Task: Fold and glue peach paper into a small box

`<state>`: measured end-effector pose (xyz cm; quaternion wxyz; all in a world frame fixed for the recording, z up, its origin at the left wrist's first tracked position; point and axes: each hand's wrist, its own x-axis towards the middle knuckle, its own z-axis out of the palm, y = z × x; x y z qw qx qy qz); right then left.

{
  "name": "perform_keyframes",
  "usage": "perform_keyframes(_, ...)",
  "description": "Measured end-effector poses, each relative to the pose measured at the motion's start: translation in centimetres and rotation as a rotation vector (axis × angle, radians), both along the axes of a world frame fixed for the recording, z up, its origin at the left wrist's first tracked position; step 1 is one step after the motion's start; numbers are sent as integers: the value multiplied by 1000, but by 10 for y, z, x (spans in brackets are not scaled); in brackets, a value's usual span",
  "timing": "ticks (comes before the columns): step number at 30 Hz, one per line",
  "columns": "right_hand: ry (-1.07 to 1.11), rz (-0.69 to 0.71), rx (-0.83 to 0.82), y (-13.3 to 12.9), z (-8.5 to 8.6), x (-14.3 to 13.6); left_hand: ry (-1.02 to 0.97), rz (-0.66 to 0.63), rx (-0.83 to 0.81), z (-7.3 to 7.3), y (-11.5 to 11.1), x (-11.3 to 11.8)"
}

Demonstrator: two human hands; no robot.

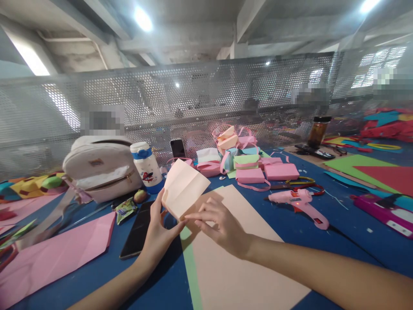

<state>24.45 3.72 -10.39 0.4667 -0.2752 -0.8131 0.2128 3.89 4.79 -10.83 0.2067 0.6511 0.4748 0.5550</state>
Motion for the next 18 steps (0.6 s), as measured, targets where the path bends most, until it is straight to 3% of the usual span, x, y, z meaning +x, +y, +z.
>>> perform_keyframes(18,-12,49,48,0,1,-2,95,-14,66,0,-3,0)
